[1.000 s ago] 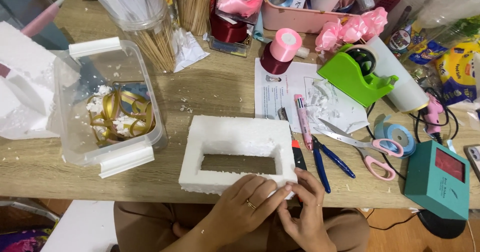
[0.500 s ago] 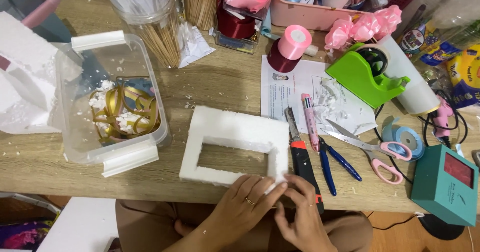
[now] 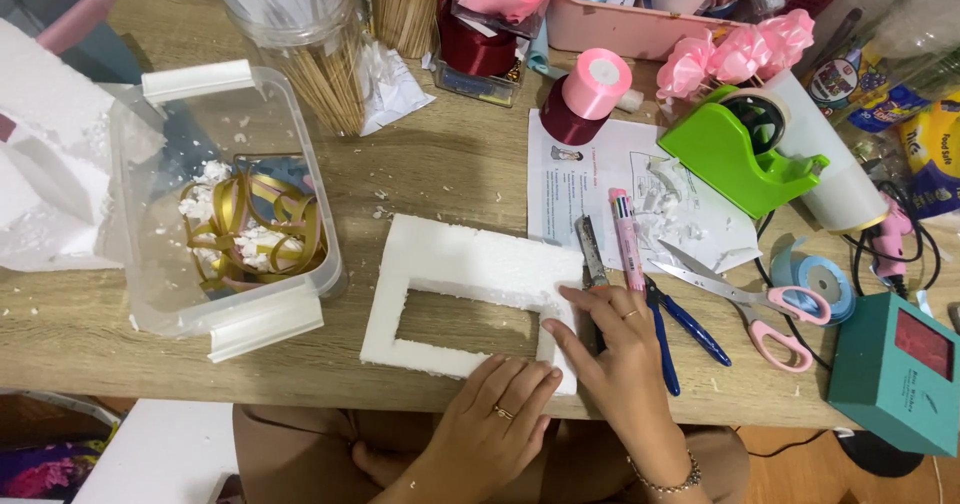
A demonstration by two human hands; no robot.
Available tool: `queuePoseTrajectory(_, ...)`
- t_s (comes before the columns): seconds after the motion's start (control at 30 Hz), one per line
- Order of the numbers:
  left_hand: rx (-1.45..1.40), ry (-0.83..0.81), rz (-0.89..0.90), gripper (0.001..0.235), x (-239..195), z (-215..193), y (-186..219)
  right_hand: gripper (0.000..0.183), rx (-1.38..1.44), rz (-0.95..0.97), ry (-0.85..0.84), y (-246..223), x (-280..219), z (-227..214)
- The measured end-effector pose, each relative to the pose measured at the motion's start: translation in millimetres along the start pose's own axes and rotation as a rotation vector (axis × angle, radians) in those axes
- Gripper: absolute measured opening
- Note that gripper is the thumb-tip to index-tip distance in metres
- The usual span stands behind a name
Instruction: The person handles a rectangular white styrofoam piece with a central cutout and repeatedly places a teal gift box into the cutout to check the fit. They adjust the styrofoam and box several times, then briefly handle a plastic container with ribbons before returning to the fitting task.
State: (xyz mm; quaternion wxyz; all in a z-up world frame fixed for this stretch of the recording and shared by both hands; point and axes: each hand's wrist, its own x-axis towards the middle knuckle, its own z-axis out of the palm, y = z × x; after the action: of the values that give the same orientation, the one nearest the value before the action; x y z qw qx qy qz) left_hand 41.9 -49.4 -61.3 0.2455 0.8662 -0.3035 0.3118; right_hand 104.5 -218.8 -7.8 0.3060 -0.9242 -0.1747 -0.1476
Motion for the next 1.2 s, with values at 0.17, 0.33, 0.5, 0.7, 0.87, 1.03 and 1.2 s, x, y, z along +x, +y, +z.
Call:
queuePoseTrajectory(0.17, -0.011, 0.001, -0.019, 0.036, -1, 1, 0, 0.041, 0.009, -0.027, -0.074, -7, 11, 2)
queuePoseTrajectory(0.33, -0.079, 0.005, -0.042, 0.036, 2, -1, 0, 0.019, -0.001, -0.07, -0.059, -21, 21, 2)
queuePoseTrajectory(0.5, -0.192, 0.02, -0.075, 0.036, 7, -5, 3, 0.006, -0.09, -0.074, -0.114, -14, 34, -3)
queuePoseTrajectory(0.7, -0.263, 0.021, -0.026, 0.037, -2, -20, 0, 0.009, 0.076, -0.104, -0.27, -87, 102, -21)
queuePoseTrajectory(0.87, -0.457, 0.075, -0.148, 0.031, -41, -59, -31, 0.009, 0.269, -0.232, -0.381, -152, 154, 11)
queuePoseTrajectory(1.03, -0.114, 0.361, -0.183, 0.037, -86, -128, -100, 0.039, 0.385, -0.441, -0.579, -170, 183, 49)
queuePoseTrajectory(1.2, -0.082, 0.658, -0.85, 0.038, -121, -138, -101, 0.027, 0.235, -0.213, -0.465, -149, 189, 49)
